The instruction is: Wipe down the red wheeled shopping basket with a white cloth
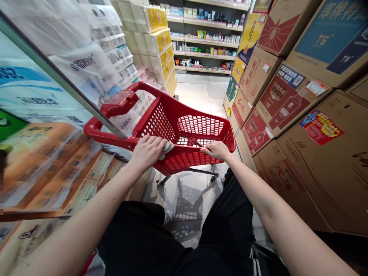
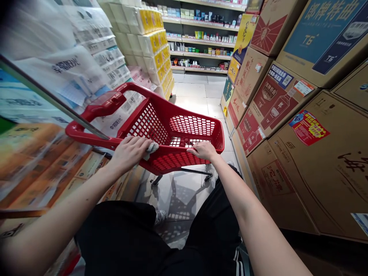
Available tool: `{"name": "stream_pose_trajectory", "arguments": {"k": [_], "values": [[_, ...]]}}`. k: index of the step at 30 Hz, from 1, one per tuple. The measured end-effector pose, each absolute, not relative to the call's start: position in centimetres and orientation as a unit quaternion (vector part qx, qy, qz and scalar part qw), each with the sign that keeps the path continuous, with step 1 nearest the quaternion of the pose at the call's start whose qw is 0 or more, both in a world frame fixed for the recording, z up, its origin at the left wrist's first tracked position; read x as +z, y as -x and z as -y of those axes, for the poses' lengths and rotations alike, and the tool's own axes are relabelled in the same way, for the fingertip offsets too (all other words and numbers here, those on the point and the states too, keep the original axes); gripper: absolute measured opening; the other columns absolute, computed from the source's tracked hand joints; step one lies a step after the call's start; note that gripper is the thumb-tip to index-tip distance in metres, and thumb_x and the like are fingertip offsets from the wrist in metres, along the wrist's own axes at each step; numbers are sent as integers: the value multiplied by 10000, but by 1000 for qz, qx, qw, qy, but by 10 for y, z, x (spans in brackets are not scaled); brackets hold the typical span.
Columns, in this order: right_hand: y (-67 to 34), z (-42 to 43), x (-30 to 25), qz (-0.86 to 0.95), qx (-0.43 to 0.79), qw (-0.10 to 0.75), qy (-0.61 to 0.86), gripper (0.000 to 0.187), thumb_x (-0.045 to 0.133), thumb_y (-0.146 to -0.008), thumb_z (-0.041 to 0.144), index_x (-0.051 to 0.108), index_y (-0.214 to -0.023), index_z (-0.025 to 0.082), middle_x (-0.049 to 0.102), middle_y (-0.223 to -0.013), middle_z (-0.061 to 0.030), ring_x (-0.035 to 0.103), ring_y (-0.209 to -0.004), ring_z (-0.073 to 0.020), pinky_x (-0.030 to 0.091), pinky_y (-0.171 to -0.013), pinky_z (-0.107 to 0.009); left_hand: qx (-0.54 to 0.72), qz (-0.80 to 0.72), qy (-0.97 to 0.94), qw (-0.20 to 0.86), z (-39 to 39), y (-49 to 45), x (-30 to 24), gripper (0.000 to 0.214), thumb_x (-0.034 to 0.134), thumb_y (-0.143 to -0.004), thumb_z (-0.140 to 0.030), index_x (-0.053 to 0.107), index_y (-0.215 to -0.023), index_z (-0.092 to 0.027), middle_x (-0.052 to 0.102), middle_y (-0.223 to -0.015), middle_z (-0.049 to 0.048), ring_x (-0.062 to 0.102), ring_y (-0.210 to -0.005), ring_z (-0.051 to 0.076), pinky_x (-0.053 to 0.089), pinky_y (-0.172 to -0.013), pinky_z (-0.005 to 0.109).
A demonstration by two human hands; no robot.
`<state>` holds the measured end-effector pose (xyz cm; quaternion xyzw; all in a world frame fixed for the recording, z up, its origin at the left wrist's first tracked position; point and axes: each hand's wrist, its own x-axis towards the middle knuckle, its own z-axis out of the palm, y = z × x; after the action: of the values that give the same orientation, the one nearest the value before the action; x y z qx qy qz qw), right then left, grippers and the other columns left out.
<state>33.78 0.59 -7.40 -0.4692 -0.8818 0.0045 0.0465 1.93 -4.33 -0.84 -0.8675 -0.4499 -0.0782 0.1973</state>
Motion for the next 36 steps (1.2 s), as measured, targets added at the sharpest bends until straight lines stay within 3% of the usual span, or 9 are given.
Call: {"name": "stream_pose_trajectory", "arguments": {"k": [7,12,18,25,32,36], "values": [[-327,-5,-74,886,7,58,460,676,193,-930,631,667,-806,165,691,-815,-77,612,-784,-168,286,-623,-252,-36,470,843,260,39,-15,-4,231,380,-890,-219,576,-1001,-171,568,-846,112,516,-857,259,360,-789,410],[-318,-5,-72,886,10,50,462,695,183,-921,646,661,-796,158,691,-802,-87,606,-744,-174,274,-608,-262,-12,454,861,230,28,-45,-19,208,381,-885,-194,575,-945,-152,568,-850,116,511,-821,254,351,-714,392],[-314,-8,-71,884,-3,65,462,663,213,-925,635,665,-824,161,694,-847,-88,608,-784,-176,288,-618,-259,-24,444,875,192,21,-91,-38,224,382,-894,-197,570,-1006,-146,584,-911,124,526,-859,243,351,-703,371],[-320,-15,-76,892,-19,65,447,626,234,-925,629,646,-845,165,670,-818,-82,590,-777,-179,287,-622,-267,-38,436,881,179,21,-45,-25,281,412,-885,-191,537,-1136,-187,595,-965,106,532,-920,239,363,-753,366],[-312,-12,-78,904,-43,99,413,551,251,-947,565,624,-953,160,639,-990,-103,570,-880,-188,314,-673,-274,-30,488,846,214,28,-42,-23,205,404,-874,-193,573,-989,-195,598,-878,106,534,-839,250,365,-701,388],[-310,-12,-77,895,-40,79,436,560,264,-933,597,630,-916,174,659,-909,-86,587,-830,-187,309,-651,-274,-15,470,857,210,28,-70,-30,188,404,-876,-188,568,-969,-180,599,-887,112,539,-828,245,367,-687,383]]}}
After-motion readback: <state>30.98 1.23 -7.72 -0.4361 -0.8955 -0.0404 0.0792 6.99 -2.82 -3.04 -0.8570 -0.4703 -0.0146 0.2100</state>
